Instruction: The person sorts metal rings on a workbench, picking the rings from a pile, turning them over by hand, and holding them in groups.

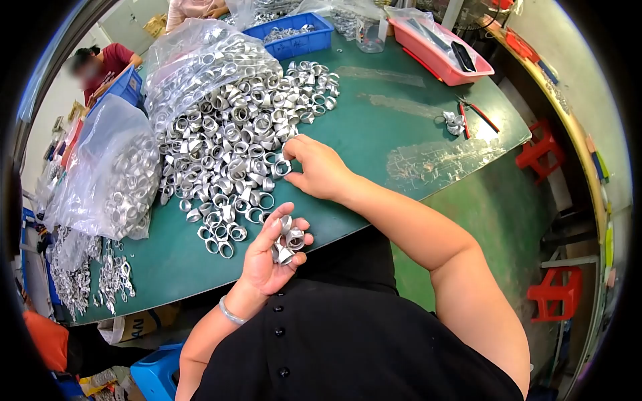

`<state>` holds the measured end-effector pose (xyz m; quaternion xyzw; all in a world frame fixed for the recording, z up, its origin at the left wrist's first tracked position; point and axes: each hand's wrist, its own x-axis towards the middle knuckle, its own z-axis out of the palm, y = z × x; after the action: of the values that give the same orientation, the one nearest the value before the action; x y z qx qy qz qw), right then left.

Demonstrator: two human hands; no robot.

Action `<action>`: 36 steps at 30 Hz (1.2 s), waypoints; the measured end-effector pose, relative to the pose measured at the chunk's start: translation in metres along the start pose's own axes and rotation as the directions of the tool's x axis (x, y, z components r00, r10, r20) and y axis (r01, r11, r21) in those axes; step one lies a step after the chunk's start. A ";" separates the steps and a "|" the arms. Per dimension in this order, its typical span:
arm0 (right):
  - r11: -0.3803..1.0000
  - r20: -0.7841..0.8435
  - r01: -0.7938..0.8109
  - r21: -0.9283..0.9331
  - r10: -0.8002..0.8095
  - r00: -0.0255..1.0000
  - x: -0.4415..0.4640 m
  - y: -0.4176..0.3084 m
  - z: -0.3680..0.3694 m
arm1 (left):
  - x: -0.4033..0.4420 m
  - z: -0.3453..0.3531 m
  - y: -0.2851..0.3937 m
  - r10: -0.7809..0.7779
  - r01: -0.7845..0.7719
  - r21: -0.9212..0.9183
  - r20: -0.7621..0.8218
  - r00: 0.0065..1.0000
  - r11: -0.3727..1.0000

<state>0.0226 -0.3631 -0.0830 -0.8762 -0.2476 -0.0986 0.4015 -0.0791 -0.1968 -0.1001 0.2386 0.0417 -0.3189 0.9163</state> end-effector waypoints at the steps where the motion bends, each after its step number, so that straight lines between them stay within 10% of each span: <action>1: 0.999 -0.005 -0.005 0.053 0.005 1.000 -0.002 -0.002 -0.001 | 0.000 0.000 0.000 0.000 0.000 0.008 -0.007 1.000 1.000; 13: 0.978 0.142 0.112 0.177 -0.138 0.980 -0.024 -0.044 -0.022 | 0.009 0.007 0.003 0.013 -0.017 -0.042 -0.095 0.995 0.999; 17: 0.975 0.289 -0.100 0.198 0.039 0.957 -0.030 -0.057 -0.026 | 0.007 0.009 0.004 -0.002 0.001 -0.011 -0.107 0.994 1.000; 36: 0.889 0.082 0.421 0.180 -0.440 0.894 -0.044 -0.108 0.020 | -0.018 -0.005 -0.004 0.042 -0.059 -0.263 -0.070 0.997 0.963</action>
<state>-0.0713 -0.3039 -0.0412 -0.7693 -0.4666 -0.1123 0.4218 -0.0957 -0.1873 -0.1021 0.1251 0.1068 -0.2791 0.9461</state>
